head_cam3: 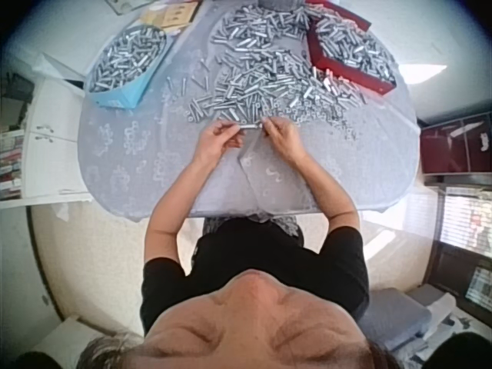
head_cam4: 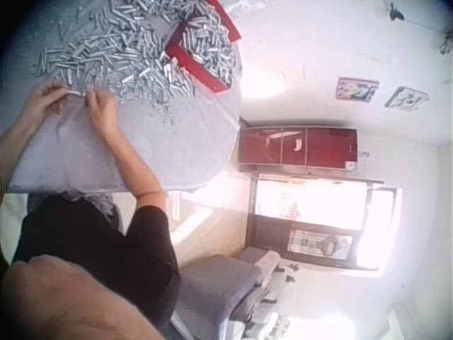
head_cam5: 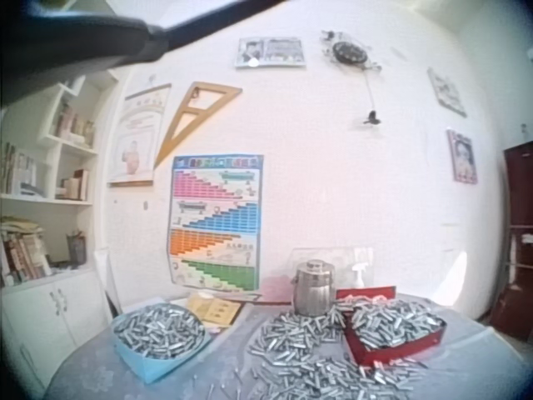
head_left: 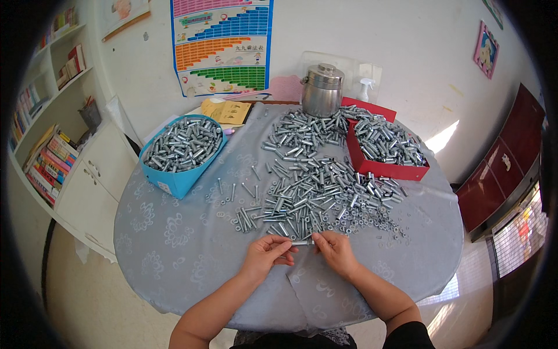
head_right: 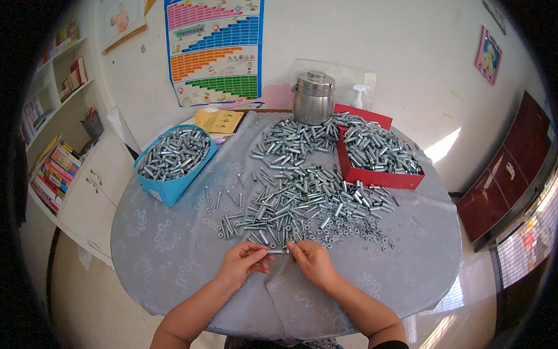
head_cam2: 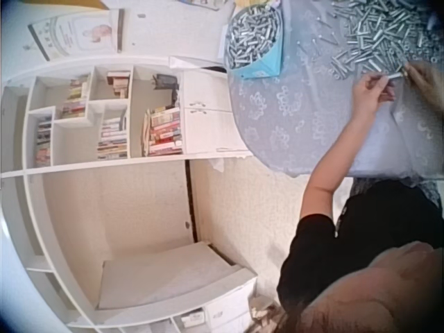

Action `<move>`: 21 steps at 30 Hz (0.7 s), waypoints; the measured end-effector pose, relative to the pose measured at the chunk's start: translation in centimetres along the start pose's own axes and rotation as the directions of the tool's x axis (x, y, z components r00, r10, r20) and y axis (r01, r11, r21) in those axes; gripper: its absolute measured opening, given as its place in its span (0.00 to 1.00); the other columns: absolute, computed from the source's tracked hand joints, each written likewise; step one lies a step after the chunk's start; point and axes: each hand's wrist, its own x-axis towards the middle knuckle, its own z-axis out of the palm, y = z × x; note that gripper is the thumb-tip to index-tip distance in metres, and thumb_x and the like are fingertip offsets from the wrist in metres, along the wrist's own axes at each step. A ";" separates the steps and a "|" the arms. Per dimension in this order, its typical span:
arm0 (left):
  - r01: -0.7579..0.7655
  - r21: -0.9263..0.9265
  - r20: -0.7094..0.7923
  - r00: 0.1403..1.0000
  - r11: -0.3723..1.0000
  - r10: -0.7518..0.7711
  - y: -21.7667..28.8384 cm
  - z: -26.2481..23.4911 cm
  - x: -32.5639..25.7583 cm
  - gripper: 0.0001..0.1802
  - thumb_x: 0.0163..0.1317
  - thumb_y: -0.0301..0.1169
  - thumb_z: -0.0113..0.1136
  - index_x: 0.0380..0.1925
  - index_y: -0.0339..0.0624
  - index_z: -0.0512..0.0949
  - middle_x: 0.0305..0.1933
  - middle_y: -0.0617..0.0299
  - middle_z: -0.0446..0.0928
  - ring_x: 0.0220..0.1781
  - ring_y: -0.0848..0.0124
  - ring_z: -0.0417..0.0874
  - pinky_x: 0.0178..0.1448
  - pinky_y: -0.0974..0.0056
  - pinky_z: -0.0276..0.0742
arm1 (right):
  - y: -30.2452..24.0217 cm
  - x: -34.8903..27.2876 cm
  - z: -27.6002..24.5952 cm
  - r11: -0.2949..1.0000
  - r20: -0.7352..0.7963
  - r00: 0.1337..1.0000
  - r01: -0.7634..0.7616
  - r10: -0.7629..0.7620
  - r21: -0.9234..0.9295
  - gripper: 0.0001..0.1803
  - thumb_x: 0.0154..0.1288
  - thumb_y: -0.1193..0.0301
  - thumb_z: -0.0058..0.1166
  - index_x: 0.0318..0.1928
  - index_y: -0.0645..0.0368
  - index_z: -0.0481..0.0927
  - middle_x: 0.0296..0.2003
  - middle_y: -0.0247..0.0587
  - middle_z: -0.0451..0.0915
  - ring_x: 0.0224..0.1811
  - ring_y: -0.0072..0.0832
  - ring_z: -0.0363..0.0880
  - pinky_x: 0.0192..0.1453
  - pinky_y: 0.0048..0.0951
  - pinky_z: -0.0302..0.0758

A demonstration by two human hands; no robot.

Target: The person repeatedly picks up bolts and washers from a table, threads the washers onto the bolts by hand, and places the assembled fasteners into a blue bin. The process is continuous and repetitive throughout the clip.

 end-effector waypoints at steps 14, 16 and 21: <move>-0.016 -0.133 -0.072 0.997 0.991 0.006 0.1 -0.5 0.4 0.08 0.59 0.27 0.54 0.36 0.35 0.74 0.35 0.51 0.78 0.28 0.71 0.79 0.33 0.67 0.80 | -1.0 0.0 0.6 0.964 -0.040 0.984 0.178 -0.173 0.196 0.15 0.67 0.66 0.42 0.32 0.64 0.78 0.25 0.42 0.78 0.28 0.30 0.76 0.37 0.27 0.71; -0.023 -0.138 -0.065 0.998 0.990 0.014 -0.1 -0.8 0.5 0.08 0.58 0.27 0.55 0.36 0.35 0.73 0.35 0.50 0.78 0.28 0.71 0.79 0.34 0.66 0.80 | -0.3 0.0 -0.1 0.983 0.112 0.982 0.137 -0.151 0.121 0.14 0.67 0.67 0.42 0.35 0.63 0.78 0.26 0.42 0.78 0.29 0.30 0.77 0.38 0.26 0.71; -0.023 -0.120 -0.074 0.997 0.993 0.014 0.0 -0.6 0.4 0.08 0.59 0.27 0.54 0.36 0.34 0.74 0.35 0.51 0.78 0.28 0.71 0.79 0.33 0.67 0.80 | -0.1 0.0 0.1 0.970 0.041 0.985 0.158 -0.169 0.185 0.12 0.66 0.69 0.44 0.41 0.64 0.76 0.31 0.43 0.78 0.31 0.29 0.77 0.39 0.25 0.72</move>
